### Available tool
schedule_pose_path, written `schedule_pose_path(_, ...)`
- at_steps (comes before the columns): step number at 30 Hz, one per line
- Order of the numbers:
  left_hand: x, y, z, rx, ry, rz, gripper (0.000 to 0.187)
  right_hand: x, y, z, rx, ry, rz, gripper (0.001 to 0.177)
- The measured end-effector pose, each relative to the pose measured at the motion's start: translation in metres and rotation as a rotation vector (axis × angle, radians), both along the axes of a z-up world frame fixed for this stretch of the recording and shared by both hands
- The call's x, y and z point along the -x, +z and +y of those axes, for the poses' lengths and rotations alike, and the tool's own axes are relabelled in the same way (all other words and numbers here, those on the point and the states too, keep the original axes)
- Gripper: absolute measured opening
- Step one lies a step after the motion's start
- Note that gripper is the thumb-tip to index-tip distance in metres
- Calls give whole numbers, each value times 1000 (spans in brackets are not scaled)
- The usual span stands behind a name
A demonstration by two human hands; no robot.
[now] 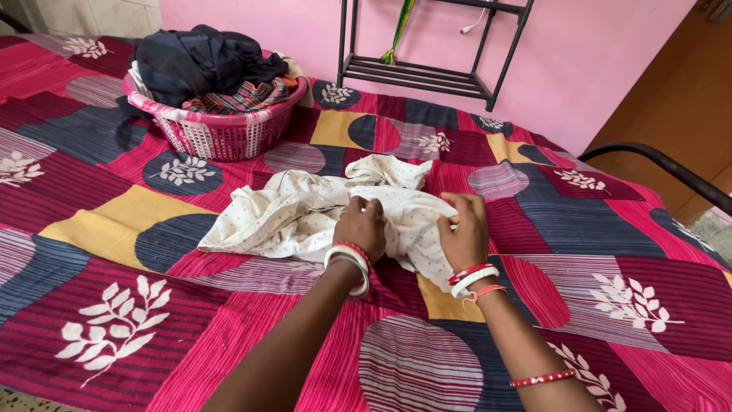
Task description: The person folds a white patterned shirt on a bed. They smooth the fabric, fold the sleeves inward, fold the shirt in half, and then fold it again into a compact rectangle. The folded shirt is placed on a nearby metal rack.
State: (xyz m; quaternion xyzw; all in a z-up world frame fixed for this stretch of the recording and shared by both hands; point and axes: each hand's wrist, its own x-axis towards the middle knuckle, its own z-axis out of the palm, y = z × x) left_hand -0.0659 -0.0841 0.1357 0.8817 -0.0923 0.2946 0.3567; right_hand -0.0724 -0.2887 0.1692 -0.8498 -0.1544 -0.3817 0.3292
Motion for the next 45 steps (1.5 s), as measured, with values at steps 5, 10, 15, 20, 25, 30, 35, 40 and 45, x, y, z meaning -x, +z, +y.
schedule_pose_path(5,0,37,16,201,-80,30,21,-2,-4,13,-254,255,293,26)
schedule_pose_path(10,8,58,26,309,-132,-38,20,11,-25,50,128,-109,242,61)
schedule_pose_path(15,8,68,53,504,-211,-48,19,7,-43,66,63,-391,596,68)
schedule_pose_path(20,6,68,59,536,-215,3,20,-12,-68,80,99,-241,309,112)
schedule_pose_path(25,2,62,58,430,-163,-37,20,-48,-70,67,171,-379,342,55)
schedule_pose_path(30,-3,51,68,383,-116,-88,21,-44,-35,6,272,-564,452,44)
schedule_pose_path(35,-4,37,51,260,-130,9,25,-37,-8,-30,-263,-458,746,38)
schedule_pose_path(40,4,39,42,250,-48,179,26,-74,24,-34,-805,55,488,29)
schedule_pose_path(45,-1,57,30,317,-21,43,26,-124,64,-54,-970,580,-58,23)
